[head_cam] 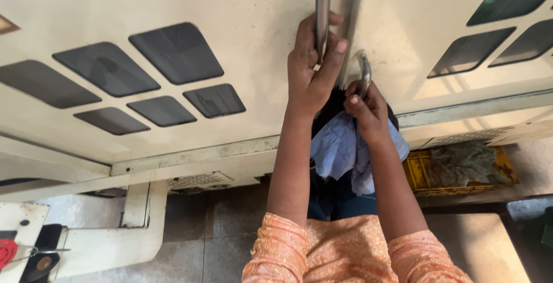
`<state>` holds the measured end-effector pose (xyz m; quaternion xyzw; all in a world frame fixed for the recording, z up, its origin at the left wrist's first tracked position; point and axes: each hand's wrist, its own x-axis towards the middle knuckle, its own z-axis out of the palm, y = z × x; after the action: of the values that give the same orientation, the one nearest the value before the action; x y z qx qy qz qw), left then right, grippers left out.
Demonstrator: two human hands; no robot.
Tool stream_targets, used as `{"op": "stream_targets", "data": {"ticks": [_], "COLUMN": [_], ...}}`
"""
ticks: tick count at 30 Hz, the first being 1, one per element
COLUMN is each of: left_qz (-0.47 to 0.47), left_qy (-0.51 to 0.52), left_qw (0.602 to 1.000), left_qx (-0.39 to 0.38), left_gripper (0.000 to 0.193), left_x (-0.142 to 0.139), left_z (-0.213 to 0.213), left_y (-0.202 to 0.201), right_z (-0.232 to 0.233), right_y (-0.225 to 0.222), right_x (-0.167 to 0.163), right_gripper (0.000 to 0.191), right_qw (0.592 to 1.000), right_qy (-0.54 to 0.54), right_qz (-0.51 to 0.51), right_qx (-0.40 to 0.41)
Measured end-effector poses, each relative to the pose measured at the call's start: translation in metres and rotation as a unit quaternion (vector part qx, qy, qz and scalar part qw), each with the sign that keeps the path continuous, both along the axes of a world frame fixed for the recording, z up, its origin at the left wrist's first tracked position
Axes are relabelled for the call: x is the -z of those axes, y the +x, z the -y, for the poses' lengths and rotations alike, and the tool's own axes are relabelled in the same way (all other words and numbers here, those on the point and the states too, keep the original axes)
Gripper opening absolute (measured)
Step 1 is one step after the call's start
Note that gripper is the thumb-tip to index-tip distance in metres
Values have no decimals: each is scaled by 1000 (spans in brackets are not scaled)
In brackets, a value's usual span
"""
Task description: The person opens the door of a CNC machine using two handles and a cloth, then reaches inside to adjust or inspect internal components. The person manipulates a metal rod or tool inside the machine's chamber.
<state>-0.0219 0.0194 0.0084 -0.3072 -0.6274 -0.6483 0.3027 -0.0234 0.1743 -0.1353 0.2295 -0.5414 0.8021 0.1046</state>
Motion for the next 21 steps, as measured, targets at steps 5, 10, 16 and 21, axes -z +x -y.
{"op": "stream_targets", "data": {"ticks": [5, 10, 16, 21], "left_qz": [23, 21, 21, 24], "left_qy": [7, 5, 14, 15], "left_qw": [1000, 1000, 1000, 999], "left_qx": [-6, -5, 17, 16], "left_gripper": [30, 29, 29, 30], "left_x": [-2, -2, -1, -1], "left_z": [0, 2, 3, 1], "left_y": [5, 6, 3, 2], "right_z": [0, 1, 2, 1], "right_y": [-2, -2, -7, -9], "right_x": [3, 6, 8, 9], "right_gripper": [32, 32, 27, 27], "right_qw": [1000, 1000, 1000, 1000], "right_qy": [13, 7, 15, 12], "right_qz": [4, 5, -8, -9], "right_qx": [3, -5, -6, -6]}}
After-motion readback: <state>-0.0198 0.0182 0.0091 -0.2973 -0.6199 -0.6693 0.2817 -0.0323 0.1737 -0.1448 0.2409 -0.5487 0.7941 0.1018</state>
